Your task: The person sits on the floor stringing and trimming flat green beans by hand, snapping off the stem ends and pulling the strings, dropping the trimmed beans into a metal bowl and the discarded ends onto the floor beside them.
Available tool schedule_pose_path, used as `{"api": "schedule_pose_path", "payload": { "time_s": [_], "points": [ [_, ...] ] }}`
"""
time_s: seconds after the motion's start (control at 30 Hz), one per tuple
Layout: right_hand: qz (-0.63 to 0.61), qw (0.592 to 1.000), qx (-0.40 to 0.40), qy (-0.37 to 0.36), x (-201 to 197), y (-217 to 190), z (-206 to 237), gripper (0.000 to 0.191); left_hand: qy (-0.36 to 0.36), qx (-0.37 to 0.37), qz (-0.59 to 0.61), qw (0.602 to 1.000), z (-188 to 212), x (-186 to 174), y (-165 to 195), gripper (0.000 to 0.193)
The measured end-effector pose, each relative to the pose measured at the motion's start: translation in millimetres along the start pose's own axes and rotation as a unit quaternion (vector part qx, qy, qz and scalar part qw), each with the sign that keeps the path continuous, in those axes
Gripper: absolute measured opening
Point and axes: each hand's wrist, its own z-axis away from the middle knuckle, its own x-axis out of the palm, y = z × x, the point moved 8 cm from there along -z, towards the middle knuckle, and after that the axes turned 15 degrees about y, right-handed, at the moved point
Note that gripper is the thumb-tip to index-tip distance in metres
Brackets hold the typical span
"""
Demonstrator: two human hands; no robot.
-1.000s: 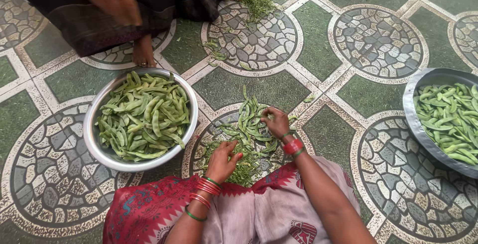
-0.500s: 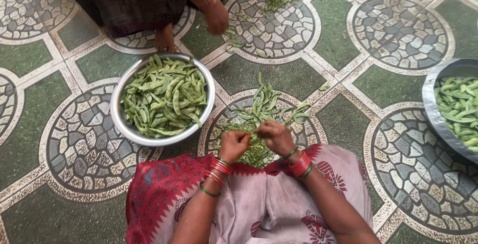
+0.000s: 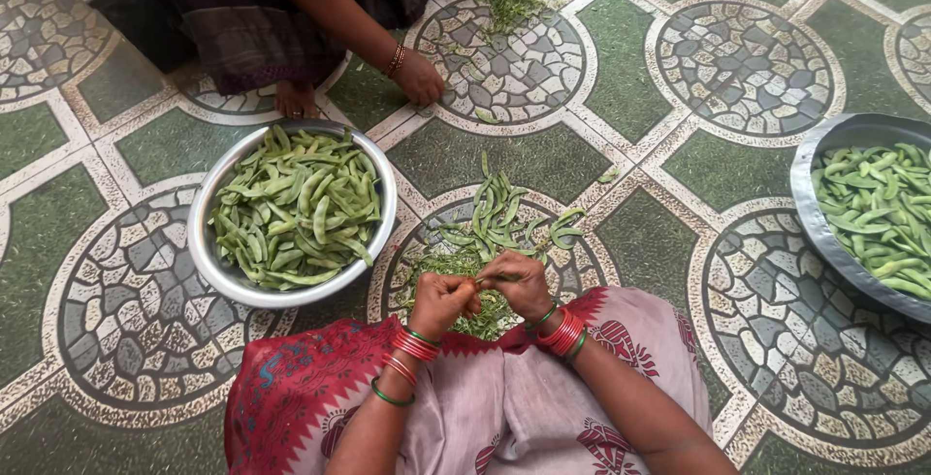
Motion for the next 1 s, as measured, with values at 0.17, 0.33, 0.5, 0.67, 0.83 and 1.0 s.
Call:
{"api": "schedule_pose_path", "payload": {
  "time_s": [0.17, 0.33, 0.5, 0.67, 0.83, 1.0],
  "points": [
    [-0.21, 0.941, 0.256, 0.075, -12, 65, 2, 0.012, 0.046, -0.068, -0.006, 0.997, -20, -8, -26, 0.022],
    [-0.42, 0.842, 0.315, 0.12, -56, 83, -31, 0.018, 0.118, 0.109, -0.495, 0.854, -41, -43, -21, 0.021],
    [-0.365, 0.849, 0.352, 0.149, -81, 84, -42, 0.012, 0.105, 0.146, -0.517, 0.837, -30, -25, -3, 0.033],
    [-0.301, 0.887, 0.332, 0.113, -62, 78, -28, 0.01, 0.019, 0.186, -0.285, 0.94, -9, 21, 26, 0.048],
    [-0.245, 0.896, 0.364, 0.069, -26, 76, -7, 0.009, 0.047, 0.186, -0.316, 0.929, -8, 24, 15, 0.027],
    [-0.015, 0.995, 0.07, 0.074, -16, 14, -23, 0.027, 0.071, 0.254, -0.434, 0.861, -11, 10, -1, 0.01]
  ]
}}
